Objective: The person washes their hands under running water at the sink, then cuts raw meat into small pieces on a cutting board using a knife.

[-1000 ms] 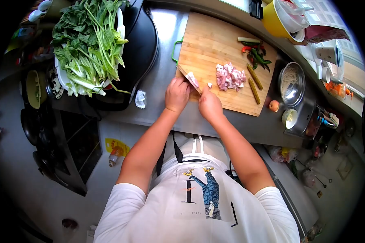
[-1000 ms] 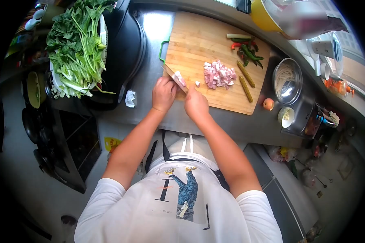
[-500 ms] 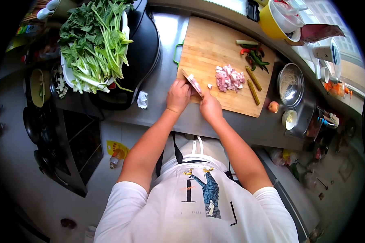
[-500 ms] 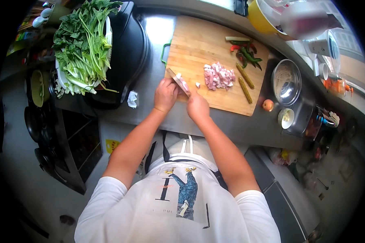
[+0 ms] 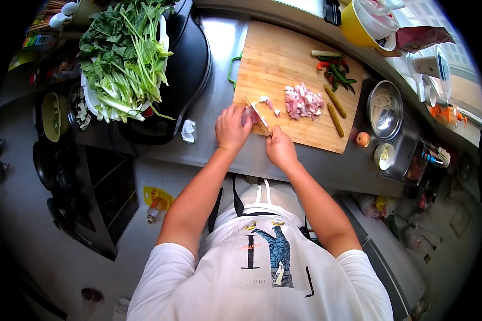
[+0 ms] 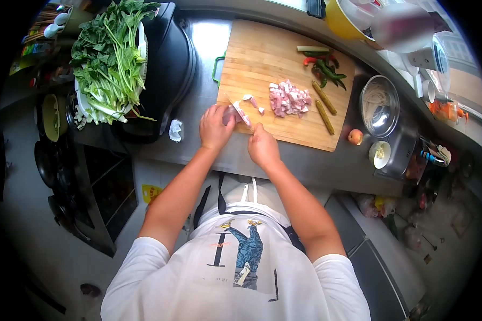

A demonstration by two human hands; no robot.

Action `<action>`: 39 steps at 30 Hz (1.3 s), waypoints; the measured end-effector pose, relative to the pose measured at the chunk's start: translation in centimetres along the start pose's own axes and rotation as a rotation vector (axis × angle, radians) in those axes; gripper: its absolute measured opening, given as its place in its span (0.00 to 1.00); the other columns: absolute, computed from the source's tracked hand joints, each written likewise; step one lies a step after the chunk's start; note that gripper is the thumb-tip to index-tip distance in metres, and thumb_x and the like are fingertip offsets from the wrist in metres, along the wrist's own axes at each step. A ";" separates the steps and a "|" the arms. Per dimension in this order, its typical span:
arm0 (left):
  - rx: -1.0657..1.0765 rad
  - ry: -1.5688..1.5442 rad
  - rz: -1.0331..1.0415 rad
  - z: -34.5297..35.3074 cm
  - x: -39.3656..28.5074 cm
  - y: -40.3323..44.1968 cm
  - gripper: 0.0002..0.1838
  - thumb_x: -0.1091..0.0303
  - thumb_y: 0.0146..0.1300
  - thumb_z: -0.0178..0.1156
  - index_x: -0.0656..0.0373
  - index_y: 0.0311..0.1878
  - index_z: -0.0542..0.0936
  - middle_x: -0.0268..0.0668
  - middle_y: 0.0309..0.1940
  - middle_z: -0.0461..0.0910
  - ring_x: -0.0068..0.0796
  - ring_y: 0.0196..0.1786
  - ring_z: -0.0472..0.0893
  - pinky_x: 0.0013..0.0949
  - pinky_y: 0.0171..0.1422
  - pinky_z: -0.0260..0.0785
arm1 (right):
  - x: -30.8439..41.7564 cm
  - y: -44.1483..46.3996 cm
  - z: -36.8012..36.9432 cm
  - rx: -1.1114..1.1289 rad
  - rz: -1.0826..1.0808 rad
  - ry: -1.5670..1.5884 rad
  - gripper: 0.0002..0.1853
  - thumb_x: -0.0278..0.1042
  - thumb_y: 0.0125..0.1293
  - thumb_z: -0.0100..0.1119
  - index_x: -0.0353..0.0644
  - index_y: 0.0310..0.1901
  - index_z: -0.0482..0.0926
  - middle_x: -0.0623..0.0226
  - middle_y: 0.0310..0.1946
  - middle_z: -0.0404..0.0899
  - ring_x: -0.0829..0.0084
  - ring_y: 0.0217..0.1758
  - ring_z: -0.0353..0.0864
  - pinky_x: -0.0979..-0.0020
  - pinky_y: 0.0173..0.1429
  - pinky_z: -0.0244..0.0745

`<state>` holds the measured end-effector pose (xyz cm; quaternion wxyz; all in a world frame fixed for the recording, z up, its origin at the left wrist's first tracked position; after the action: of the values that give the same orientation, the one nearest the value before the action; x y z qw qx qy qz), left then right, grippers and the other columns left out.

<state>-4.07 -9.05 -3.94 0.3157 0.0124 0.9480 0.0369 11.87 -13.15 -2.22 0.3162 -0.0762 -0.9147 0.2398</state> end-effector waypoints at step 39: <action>0.138 -0.122 -0.112 1.5 0.5 0.1 0.07 0.65 0.59 0.63 0.56 0.37 0.80 0.43 0.40 0.77 0.52 0.39 0.80 0.51 0.43 0.73 | -2.2 1.8 0.7 0.090 0.060 -0.079 0.10 0.29 0.62 0.52 0.41 0.45 0.72 0.42 0.33 0.81 0.41 0.40 0.81 0.44 0.46 0.73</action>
<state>-3.58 -8.81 -5.48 0.3727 -0.0166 0.9266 -0.0473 13.11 -12.49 -4.77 0.2759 -0.0796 -0.9120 0.2928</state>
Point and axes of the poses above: each hand's wrist, its own y-axis towards the middle knuckle, its own z-axis out of the palm, x = y × z, the point moved 5 cm from there along y, towards the middle knuckle
